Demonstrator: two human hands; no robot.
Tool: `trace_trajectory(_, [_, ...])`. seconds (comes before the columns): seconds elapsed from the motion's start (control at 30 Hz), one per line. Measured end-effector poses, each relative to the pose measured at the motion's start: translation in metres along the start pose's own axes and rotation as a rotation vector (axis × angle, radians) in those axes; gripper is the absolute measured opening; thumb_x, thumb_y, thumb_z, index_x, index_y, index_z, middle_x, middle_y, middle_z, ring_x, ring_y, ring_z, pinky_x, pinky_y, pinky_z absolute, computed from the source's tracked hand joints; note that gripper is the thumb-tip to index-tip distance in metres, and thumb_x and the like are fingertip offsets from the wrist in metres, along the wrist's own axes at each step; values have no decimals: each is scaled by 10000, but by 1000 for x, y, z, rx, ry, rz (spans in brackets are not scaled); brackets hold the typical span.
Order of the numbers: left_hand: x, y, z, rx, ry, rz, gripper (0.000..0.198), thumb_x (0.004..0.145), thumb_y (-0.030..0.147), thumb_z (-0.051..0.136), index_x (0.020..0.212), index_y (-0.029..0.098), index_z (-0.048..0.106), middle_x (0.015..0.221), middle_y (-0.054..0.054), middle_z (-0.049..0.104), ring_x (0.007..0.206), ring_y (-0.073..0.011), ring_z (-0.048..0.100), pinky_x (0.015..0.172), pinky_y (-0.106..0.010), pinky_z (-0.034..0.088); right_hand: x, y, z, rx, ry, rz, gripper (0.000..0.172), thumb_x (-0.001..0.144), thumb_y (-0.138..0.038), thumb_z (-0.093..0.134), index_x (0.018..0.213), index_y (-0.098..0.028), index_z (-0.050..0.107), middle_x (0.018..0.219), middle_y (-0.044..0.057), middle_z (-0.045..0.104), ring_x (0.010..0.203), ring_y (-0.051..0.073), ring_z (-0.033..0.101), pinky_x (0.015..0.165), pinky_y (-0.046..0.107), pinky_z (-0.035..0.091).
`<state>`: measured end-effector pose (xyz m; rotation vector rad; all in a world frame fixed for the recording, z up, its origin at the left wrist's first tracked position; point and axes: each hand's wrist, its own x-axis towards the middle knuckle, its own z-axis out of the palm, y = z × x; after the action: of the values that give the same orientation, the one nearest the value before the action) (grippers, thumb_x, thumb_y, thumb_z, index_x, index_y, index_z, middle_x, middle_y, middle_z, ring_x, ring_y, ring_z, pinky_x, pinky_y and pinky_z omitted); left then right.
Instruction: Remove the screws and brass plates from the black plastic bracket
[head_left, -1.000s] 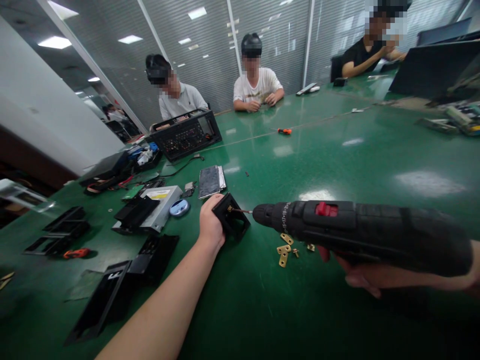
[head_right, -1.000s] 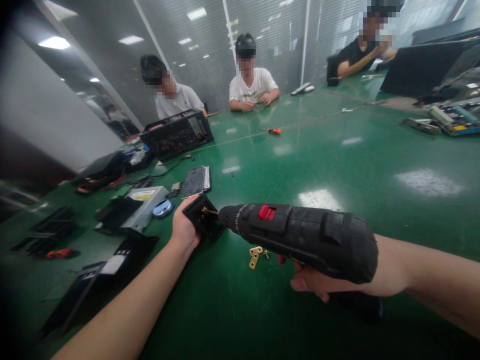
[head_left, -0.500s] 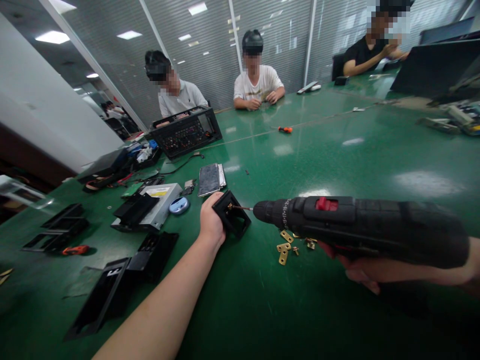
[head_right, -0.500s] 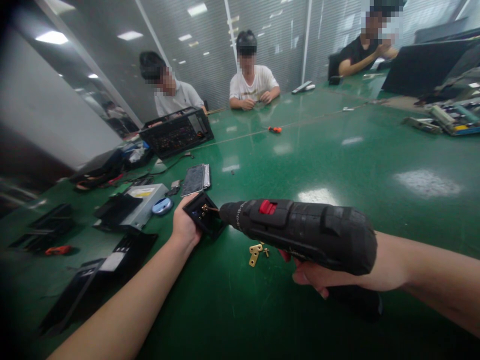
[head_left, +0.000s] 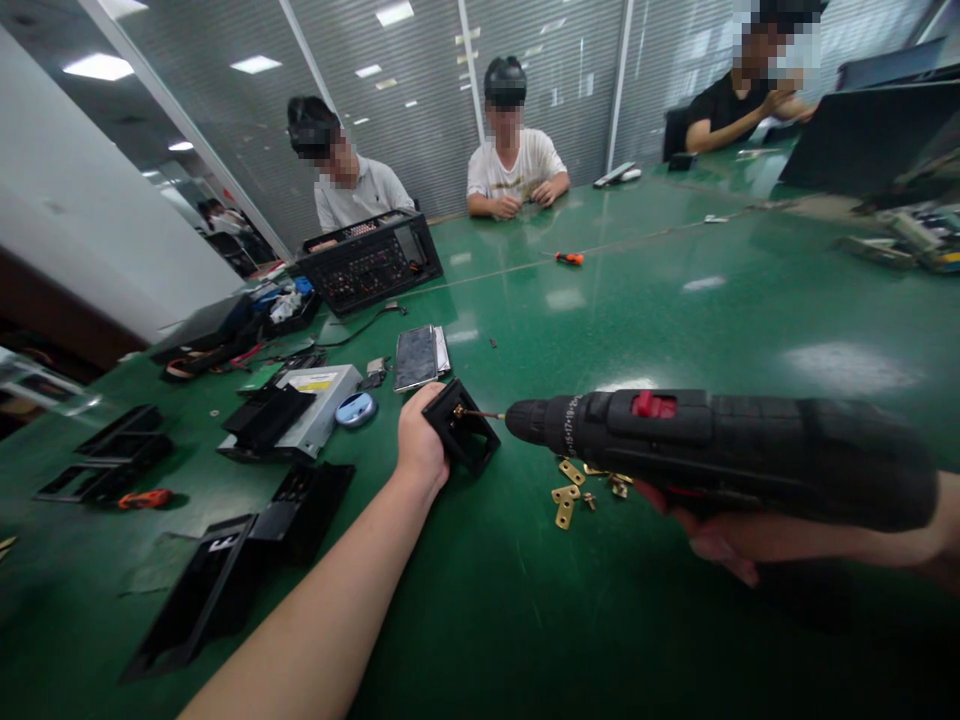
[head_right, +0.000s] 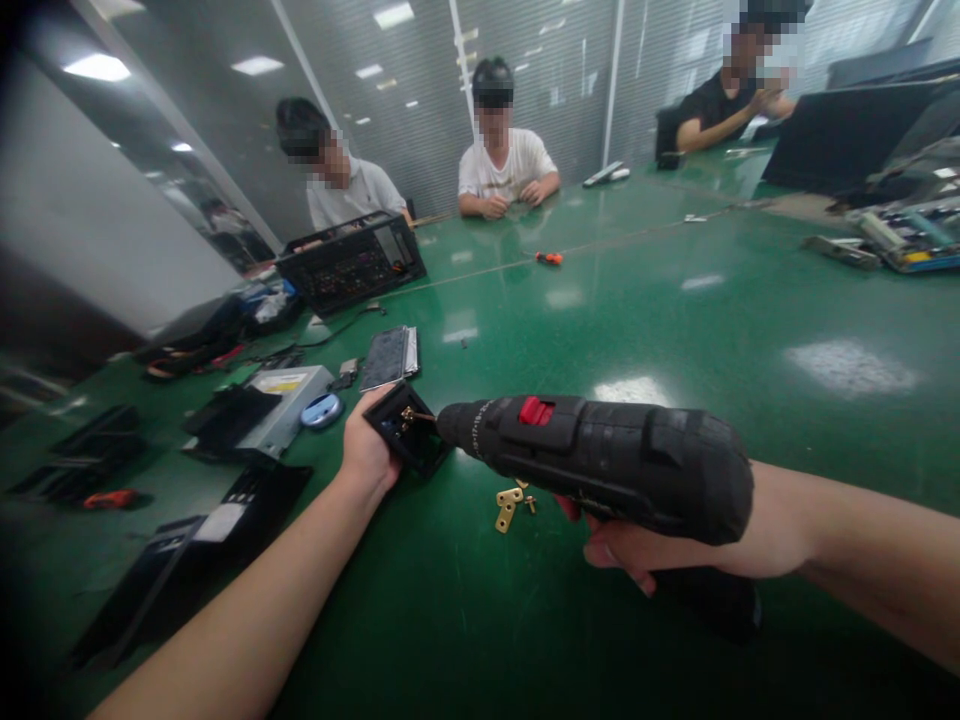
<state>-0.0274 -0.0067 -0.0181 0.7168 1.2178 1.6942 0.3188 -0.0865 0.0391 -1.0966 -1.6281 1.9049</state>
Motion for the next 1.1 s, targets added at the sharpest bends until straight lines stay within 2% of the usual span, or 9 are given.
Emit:
trace_trajectory(0.13, [-2, 1, 2, -3, -16, 18, 209, 682, 359, 838, 710, 229, 677, 672, 31, 646, 640, -165, 626, 649, -279, 507, -1, -5, -1, -24, -33, 32, 424, 877, -348, 968, 1249, -245, 792, 863, -32, 748, 681, 129, 757, 645, 212, 678])
trace_trajectory(0.2, [-3, 2, 3, 1, -18, 26, 208, 673, 360, 836, 707, 228, 679, 676, 26, 654, 643, -169, 626, 647, -282, 503, -2, -8, -1, -41, -37, 55, 336, 891, -402, 961, 1142, -228, 819, 854, -17, 748, 700, 131, 765, 676, 212, 663])
trace_trajectory(0.33, [-3, 2, 3, -7, 1, 5, 230, 677, 369, 847, 728, 232, 670, 673, 33, 643, 645, -174, 637, 662, -290, 505, -2, -11, -1, -35, -33, 68, 375, 869, -413, 982, 1149, -226, 816, 868, -16, 748, 690, 128, 753, 675, 221, 648])
trace_trajectory(0.5, [-3, 0, 2, -22, 12, 7, 231, 681, 365, 853, 731, 232, 670, 668, 37, 646, 640, -169, 638, 661, -283, 516, 4, -6, -5, 22, -81, 82, 311, 890, -306, 942, 1160, -224, 809, 869, -35, 738, 693, 113, 763, 678, 200, 650])
trace_trajectory(0.7, [2, -3, 1, -35, -10, 45, 223, 654, 366, 832, 723, 224, 675, 672, 36, 658, 624, -154, 623, 626, -260, 505, 17, 8, -14, 55, -261, -89, 305, 950, -322, 929, 1181, -210, 765, 813, -40, 744, 671, 108, 754, 651, 196, 653])
trace_trajectory(0.97, [2, 1, 3, -35, -2, -4, 232, 639, 366, 822, 723, 220, 662, 658, 33, 626, 594, -148, 581, 576, -260, 479, 19, 9, -12, 40, -262, -139, 302, 939, -273, 922, 1180, -194, 759, 775, -48, 731, 647, 90, 732, 637, 174, 647])
trace_trajectory(1.1, [0, 2, 4, -25, 4, -1, 239, 655, 379, 830, 729, 221, 665, 655, 34, 623, 597, -151, 588, 575, -259, 479, 16, 10, -12, 55, -242, -116, 320, 944, -298, 958, 1191, -241, 763, 894, -49, 738, 673, 92, 761, 644, 196, 685])
